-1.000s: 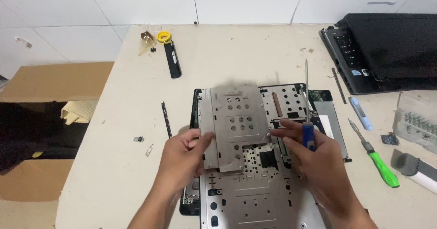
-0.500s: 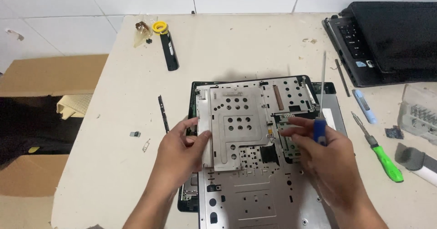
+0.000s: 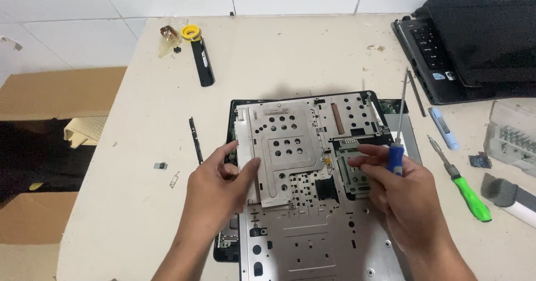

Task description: Securing a metal internal shield inside a laptop chassis using a screwdriver for alignment and seating

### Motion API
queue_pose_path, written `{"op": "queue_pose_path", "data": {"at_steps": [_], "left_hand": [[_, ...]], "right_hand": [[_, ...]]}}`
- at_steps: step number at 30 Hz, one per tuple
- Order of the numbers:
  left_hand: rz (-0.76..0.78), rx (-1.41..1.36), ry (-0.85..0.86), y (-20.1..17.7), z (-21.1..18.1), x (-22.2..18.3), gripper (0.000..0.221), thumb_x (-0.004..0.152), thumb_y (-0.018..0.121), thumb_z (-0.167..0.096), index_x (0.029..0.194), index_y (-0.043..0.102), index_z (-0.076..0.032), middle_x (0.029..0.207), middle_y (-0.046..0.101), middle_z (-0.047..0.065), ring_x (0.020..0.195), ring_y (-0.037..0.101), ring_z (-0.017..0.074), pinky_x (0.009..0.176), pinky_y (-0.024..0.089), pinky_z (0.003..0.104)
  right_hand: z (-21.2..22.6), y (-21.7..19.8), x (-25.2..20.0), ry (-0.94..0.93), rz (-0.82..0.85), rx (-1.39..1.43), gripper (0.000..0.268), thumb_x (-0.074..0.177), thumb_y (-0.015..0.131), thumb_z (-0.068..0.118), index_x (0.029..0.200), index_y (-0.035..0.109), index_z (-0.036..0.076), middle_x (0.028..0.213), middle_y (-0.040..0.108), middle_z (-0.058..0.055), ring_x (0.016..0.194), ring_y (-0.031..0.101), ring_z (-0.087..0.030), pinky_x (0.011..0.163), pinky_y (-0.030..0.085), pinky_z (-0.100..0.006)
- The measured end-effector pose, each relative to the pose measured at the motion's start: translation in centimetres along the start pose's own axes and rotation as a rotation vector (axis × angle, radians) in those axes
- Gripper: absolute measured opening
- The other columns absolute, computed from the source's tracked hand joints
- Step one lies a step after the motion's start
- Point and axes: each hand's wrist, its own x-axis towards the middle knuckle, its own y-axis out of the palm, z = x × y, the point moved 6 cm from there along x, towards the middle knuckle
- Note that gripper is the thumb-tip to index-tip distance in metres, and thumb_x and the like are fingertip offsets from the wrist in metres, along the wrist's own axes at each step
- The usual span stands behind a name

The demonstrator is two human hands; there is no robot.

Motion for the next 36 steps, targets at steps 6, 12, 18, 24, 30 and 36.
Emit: {"op": "queue_pose_path", "data": {"at_steps": [6, 12, 18, 24, 30, 36], "left_hand": [[-0.056, 0.061, 0.04, -0.3, -0.3, -0.1, 0.068, 0.076, 0.077, -0.042, 0.14, 0.062, -0.025, 0.055, 0.062, -0.003, 0.055, 0.053, 0.0083, 0.069, 0.047, 0.021], [-0.075, 0.09, -0.015, -0.1, 0.0, 0.4, 0.07, 0.076, 0.077, -0.044, 0.14, 0.06, -0.022, 0.056, 0.055, -0.003, 0.054, 0.052, 0.0106, 0.067, 0.051, 0.024], [-0.087, 0.132, 0.057, 0.1, 0.2, 1.0, 0.071, 0.074, 0.078, -0.047, 0.138, 0.061, -0.02, 0.054, 0.06, -0.001, 0.053, 0.055, 0.0102, 0.069, 0.052, 0.024], [-0.113, 0.143, 0.126, 0.1, 0.4, 1.4, 0.073, 0.071, 0.079, -0.05, 0.135, 0.064, -0.019, 0.055, 0.063, 0.001, 0.055, 0.061, 0.0091, 0.091, 0.053, 0.021], [-0.123, 0.199, 0.147, 0.1, 0.4, 1.4, 0.072, 0.072, 0.079, -0.052, 0.135, 0.065, -0.02, 0.047, 0.051, -0.002, 0.048, 0.046, 0.0093, 0.064, 0.047, 0.022], [-0.092, 0.179, 0.12, 0.1, 0.3, 1.0, 0.076, 0.074, 0.078, -0.051, 0.14, 0.06, -0.019, 0.045, 0.043, -0.002, 0.046, 0.041, 0.009, 0.056, 0.043, 0.023]], "right_hand": [[0.0, 0.1, -0.1, 0.001, 0.006, -0.006, 0.025, 0.091, 0.05, -0.013, 0.113, 0.062, -0.007, 0.095, 0.067, -0.021, 0.042, 0.023, -0.012, 0.04, 0.015, -0.023], [0.1, 0.3, -0.3, 0.026, 0.003, -0.01, 0.025, 0.091, 0.049, -0.013, 0.112, 0.062, -0.007, 0.094, 0.067, -0.022, 0.041, 0.022, -0.013, 0.038, 0.015, -0.023], [-0.2, 0.2, 0.0, 0.019, 0.009, -0.008, 0.025, 0.091, 0.05, -0.012, 0.111, 0.063, -0.006, 0.093, 0.067, -0.02, 0.041, 0.022, -0.012, 0.038, 0.015, -0.023], [0.3, 0.4, -0.6, 0.037, -0.003, -0.024, 0.025, 0.092, 0.049, -0.012, 0.112, 0.063, -0.007, 0.094, 0.067, -0.023, 0.041, 0.022, -0.013, 0.038, 0.016, -0.024], [0.6, 0.4, -0.5, -0.08, -0.083, -0.211, 0.022, 0.089, 0.057, -0.007, 0.104, 0.071, 0.0, 0.095, 0.074, -0.013, 0.067, 0.045, -0.013, 0.062, 0.034, -0.023], [0.9, 0.9, -0.3, -0.183, -0.052, -0.577, 0.021, 0.08, 0.074, 0.008, 0.101, 0.078, 0.013, 0.099, 0.08, -0.003, 0.09, 0.072, -0.014, 0.088, 0.058, -0.027]]}}
